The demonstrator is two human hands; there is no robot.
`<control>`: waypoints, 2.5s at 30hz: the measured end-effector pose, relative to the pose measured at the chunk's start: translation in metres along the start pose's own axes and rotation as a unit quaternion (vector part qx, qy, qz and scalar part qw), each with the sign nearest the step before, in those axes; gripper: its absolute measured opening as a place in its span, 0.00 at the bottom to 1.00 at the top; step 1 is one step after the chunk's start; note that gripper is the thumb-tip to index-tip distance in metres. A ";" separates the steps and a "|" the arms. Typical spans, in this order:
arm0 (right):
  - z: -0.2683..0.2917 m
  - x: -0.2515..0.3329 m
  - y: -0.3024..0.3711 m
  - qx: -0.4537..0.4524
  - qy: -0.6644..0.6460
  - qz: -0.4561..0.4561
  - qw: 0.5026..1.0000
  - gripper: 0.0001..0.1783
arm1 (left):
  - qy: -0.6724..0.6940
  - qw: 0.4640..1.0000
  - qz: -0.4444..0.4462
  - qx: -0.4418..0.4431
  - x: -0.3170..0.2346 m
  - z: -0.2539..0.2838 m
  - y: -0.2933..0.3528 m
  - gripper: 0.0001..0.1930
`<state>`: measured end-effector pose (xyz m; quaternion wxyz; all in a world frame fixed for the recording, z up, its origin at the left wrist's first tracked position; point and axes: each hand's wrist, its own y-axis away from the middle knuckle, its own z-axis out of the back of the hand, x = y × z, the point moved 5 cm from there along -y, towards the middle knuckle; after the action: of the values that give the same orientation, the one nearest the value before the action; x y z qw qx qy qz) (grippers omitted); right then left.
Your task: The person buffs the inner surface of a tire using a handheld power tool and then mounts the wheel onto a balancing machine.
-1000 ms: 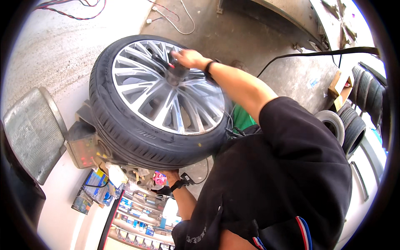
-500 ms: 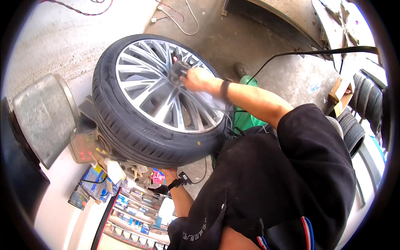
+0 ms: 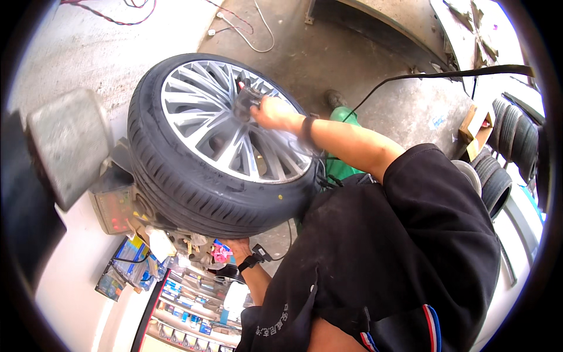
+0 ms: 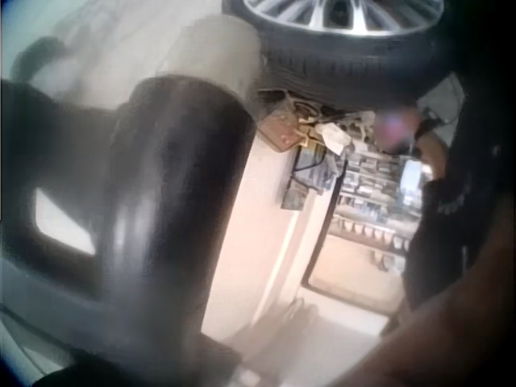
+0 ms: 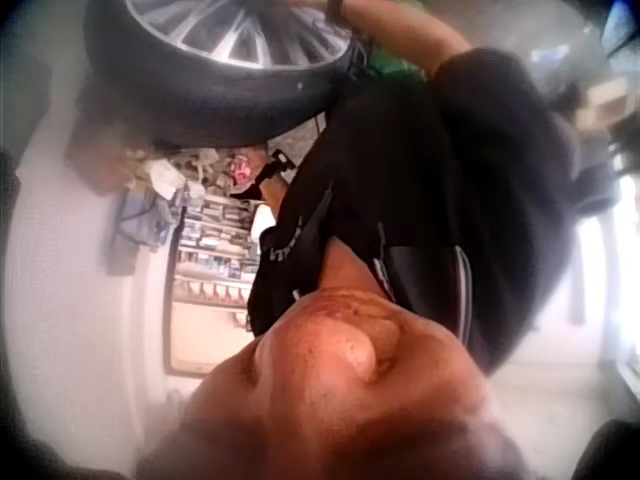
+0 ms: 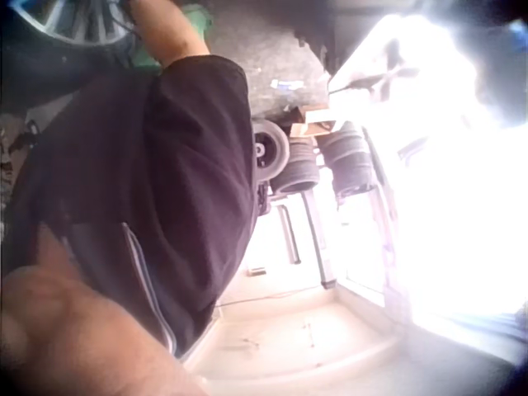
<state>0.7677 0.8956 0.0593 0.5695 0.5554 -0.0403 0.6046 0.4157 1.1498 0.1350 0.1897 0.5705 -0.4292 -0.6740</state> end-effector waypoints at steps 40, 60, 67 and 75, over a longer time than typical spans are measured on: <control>-0.007 0.077 -0.074 0.060 0.022 0.129 0.990 0.25 | -0.045 0.992 -0.108 0.037 -0.012 -0.016 0.030 0.33; -0.015 -0.028 0.002 0.055 -0.026 0.084 0.995 0.22 | -0.007 0.997 -0.058 -0.041 -0.008 -0.007 0.018 0.32; 0.004 0.076 -0.107 0.042 0.067 0.112 0.991 0.26 | -0.053 0.994 -0.093 -0.009 -0.010 -0.023 0.025 0.32; -0.015 -0.066 -0.105 0.037 -0.066 -0.036 0.997 0.41 | -0.036 0.996 -0.086 -0.002 -0.013 -0.017 0.030 0.33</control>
<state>0.8178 0.8999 -0.0545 0.5660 0.6156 -0.0351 0.5471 0.4284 1.1365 0.1677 0.1166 0.5802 -0.3834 -0.7091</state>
